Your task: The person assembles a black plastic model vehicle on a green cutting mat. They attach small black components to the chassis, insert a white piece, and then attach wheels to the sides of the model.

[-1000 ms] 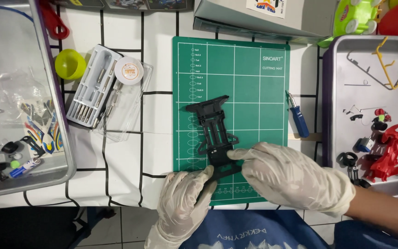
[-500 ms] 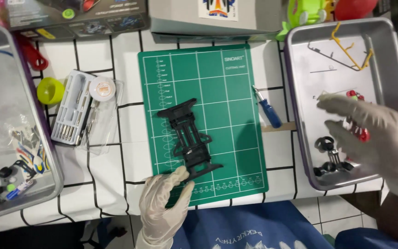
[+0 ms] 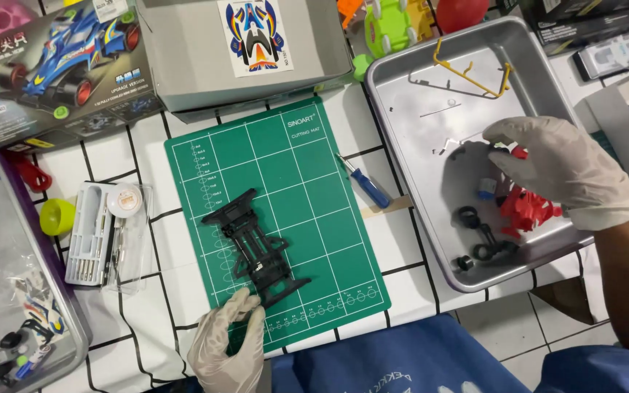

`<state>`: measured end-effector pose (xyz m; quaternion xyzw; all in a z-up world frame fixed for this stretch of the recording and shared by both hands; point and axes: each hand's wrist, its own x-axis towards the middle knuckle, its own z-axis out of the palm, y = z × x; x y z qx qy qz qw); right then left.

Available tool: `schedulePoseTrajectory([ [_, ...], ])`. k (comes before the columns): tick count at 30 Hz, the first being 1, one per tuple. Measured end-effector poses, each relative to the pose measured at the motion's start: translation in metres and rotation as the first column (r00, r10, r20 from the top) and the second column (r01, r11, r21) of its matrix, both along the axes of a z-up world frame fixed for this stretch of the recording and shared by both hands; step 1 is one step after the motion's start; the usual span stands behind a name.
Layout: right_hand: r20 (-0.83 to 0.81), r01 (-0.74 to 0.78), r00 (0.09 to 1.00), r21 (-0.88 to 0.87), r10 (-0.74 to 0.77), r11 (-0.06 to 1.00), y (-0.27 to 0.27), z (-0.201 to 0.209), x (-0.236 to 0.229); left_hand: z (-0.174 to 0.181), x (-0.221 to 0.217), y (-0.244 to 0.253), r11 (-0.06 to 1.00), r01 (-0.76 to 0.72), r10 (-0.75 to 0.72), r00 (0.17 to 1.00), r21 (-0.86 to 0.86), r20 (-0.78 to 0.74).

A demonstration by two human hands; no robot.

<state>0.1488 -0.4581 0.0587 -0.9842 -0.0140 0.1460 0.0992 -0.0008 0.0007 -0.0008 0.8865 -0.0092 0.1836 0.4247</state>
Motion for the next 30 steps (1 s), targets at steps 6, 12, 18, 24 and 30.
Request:
schedulePoseTrajectory([
  [6,0.134,-0.256,0.956,-0.06,0.262,0.965,0.008,-0.03,0.023,-0.003,-0.003,0.001,1.0,-0.004,0.004,1.0,-0.011,0.011],
  [12,0.271,-0.354,0.898,-0.028,0.348,0.935,0.023,-0.044,0.02,0.008,-0.001,-0.003,0.999,0.001,0.001,0.998,-0.033,0.063],
  [18,0.352,-0.431,0.859,0.103,0.372,0.897,0.052,0.008,-0.012,0.012,-0.007,-0.002,0.997,0.004,0.007,0.988,-0.071,0.152],
  [24,0.504,-0.6,0.8,0.653,0.326,0.463,0.136,0.007,-0.103,0.005,-0.002,-0.039,0.873,0.427,-0.328,0.872,-0.237,0.363],
  [30,0.51,-0.554,0.832,0.748,0.217,0.366,0.213,-0.016,-0.126,0.02,0.001,-0.039,0.844,0.429,-0.382,0.902,-0.322,0.199],
])
